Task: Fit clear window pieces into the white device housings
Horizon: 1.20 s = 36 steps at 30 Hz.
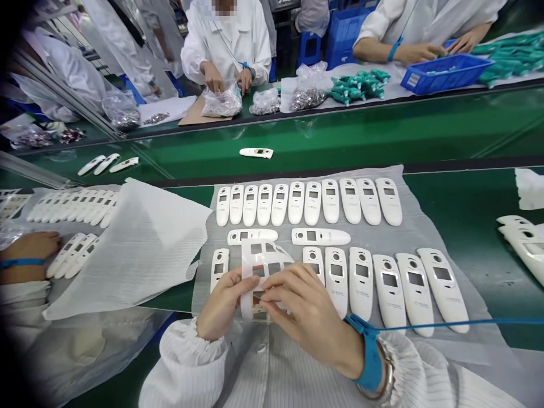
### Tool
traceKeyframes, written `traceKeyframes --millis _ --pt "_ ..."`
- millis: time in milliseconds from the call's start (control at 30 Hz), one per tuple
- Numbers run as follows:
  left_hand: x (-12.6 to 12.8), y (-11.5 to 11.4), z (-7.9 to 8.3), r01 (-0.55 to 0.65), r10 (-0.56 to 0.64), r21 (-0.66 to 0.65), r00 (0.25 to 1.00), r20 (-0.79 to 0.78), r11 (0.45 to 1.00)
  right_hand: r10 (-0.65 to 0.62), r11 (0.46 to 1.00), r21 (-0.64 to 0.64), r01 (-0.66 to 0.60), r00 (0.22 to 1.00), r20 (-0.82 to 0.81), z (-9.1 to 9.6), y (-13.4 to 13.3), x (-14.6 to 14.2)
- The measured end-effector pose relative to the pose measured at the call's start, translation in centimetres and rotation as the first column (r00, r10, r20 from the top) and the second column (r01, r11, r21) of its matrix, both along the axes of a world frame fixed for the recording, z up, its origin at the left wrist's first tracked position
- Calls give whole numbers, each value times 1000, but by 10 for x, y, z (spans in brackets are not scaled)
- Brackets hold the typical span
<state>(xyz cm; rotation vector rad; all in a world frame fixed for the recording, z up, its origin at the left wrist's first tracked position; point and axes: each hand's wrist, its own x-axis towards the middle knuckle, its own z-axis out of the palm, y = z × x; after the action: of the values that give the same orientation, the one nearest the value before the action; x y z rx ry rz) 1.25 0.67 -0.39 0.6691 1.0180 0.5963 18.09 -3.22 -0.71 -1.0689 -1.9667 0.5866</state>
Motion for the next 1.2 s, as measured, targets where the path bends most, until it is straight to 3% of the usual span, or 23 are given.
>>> traceKeyframes --millis 133,200,267,300,367,400,467,533,633,733,900,1200 --pt "-6 -2 -7 124 -119 84 991 -63 989 176 984 27 -174 978 -114 13 -14 13" --pt "-10 -5 -9 280 -267 136 958 -105 950 143 987 -49 -153 976 -163 18 -15 28" --pt "-12 -10 -9 488 -463 187 871 -163 852 -29 974 -225 -7 987 -159 17 -8 50" --pt "-11 -13 -9 582 -548 225 812 -200 781 -127 940 -334 78 983 -130 14 -1 62" --pt "-6 -20 -9 699 -639 339 714 -286 629 -277 817 -536 213 960 -40 3 14 84" --pt "-2 -24 -10 720 -641 408 690 -337 561 -304 766 -598 235 952 -16 -4 21 94" --pt "9 -31 -13 732 -574 513 676 -463 448 -291 728 -649 221 957 0 -21 33 106" --pt "19 -38 -18 762 -465 537 647 -605 362 -245 738 -651 176 969 -15 -34 39 109" --pt "28 -44 -26 811 -336 514 583 -739 278 -178 763 -636 116 983 -34 -44 43 104" --pt "31 -44 -28 827 -282 510 560 -779 235 -142 784 -612 105 990 -13 -43 44 100" --pt "33 -39 -25 832 -257 514 554 -792 211 -113 794 -599 99 993 15 -40 46 100" --pt "37 -37 -27 832 -260 514 553 -792 207 -124 813 -569 124 991 39 -41 44 98"
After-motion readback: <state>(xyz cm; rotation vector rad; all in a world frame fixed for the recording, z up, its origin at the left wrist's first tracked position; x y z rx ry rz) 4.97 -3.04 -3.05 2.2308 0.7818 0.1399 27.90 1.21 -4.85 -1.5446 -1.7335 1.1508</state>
